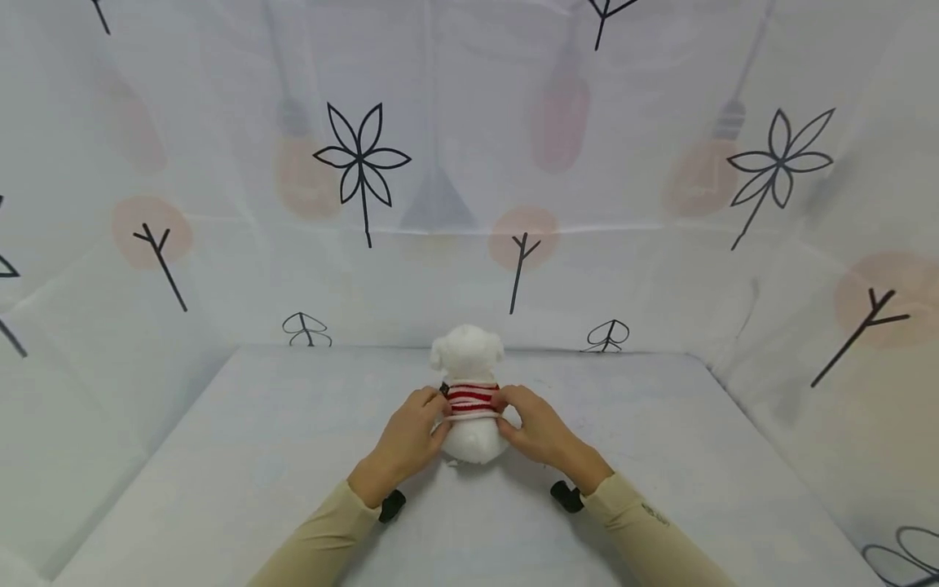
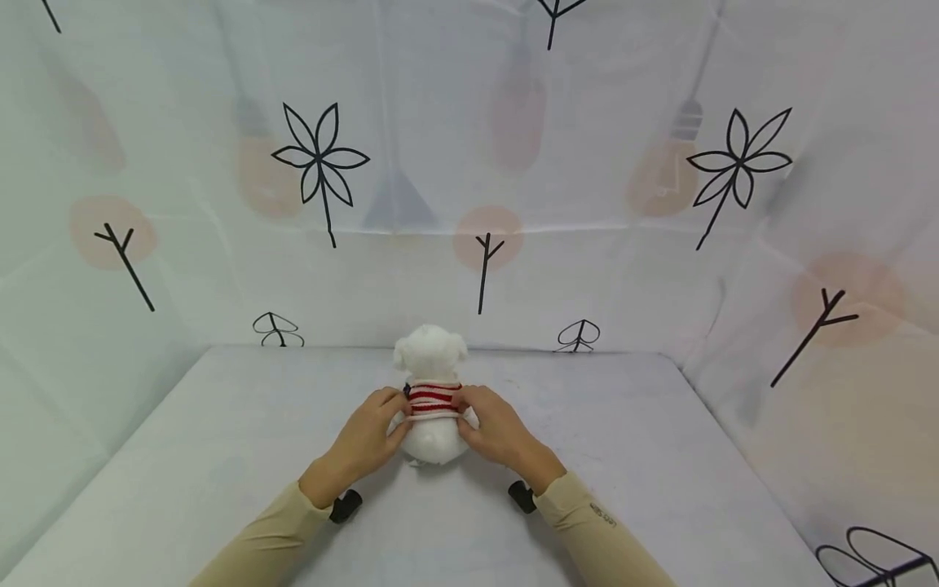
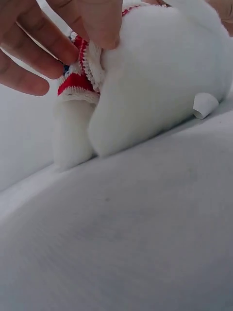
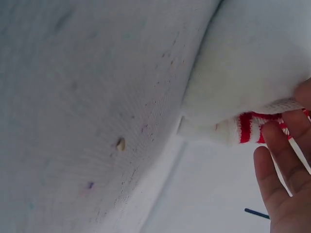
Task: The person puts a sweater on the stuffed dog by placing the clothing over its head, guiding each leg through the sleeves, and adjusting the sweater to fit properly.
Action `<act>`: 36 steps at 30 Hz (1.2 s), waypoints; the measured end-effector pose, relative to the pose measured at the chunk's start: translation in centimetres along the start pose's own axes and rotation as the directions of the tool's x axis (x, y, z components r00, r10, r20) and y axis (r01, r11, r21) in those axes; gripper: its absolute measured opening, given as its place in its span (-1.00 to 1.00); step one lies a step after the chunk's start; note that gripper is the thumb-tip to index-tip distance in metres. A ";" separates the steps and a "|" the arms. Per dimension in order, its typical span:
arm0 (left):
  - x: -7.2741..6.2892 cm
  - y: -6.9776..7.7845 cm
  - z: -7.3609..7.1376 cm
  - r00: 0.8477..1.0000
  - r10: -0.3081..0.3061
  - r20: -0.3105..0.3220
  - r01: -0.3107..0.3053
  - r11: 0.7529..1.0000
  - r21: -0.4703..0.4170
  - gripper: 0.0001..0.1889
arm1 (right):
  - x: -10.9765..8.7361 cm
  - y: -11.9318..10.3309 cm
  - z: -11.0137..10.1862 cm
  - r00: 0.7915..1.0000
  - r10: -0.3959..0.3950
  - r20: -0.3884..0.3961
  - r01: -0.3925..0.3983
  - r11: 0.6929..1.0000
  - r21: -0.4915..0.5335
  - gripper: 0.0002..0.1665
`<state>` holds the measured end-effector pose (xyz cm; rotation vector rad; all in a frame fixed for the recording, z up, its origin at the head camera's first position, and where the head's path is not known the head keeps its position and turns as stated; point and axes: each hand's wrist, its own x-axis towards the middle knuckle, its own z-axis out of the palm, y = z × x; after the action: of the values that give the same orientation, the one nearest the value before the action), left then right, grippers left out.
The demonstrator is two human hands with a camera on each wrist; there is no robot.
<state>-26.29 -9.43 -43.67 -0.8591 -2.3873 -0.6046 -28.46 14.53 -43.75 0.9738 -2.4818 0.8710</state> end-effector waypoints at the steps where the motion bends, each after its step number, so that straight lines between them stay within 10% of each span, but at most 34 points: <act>1: 0.0 0.0 -0.1 1.000 -0.005 0.007 0.005 1.000 -0.015 -0.86 | -0.1 0.1 0.0 1.000 0.015 0.012 -0.015 1.000 0.005 -0.69; 11: -0.1 -0.8 -1.8 0.974 -0.015 0.225 0.046 0.990 -0.133 -0.78 | 0.0 0.2 -1.1 0.986 0.002 0.168 -0.012 0.998 0.063 -0.70; 22: -0.2 -0.3 -1.9 0.958 -0.040 0.285 0.077 0.990 -0.120 -0.79 | 0.0 0.6 -2.0 0.931 0.004 0.365 -0.038 0.996 0.085 -0.74; 29: 0.0 -0.3 -1.3 0.970 -0.133 0.203 0.179 0.957 -0.228 -0.89 | 0.3 0.0 -2.0 0.973 0.064 0.224 -0.104 0.980 0.172 -0.97; 36: 1.1 0.2 -0.6 0.965 -0.234 0.121 0.261 0.912 -0.317 -0.56 | 0.8 -1.1 -1.1 0.959 0.242 0.145 -0.257 0.961 0.098 -0.53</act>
<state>-26.66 -9.16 -42.52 -0.7271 -2.5297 -1.1177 -28.18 14.24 -42.01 0.7858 -2.7366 1.0710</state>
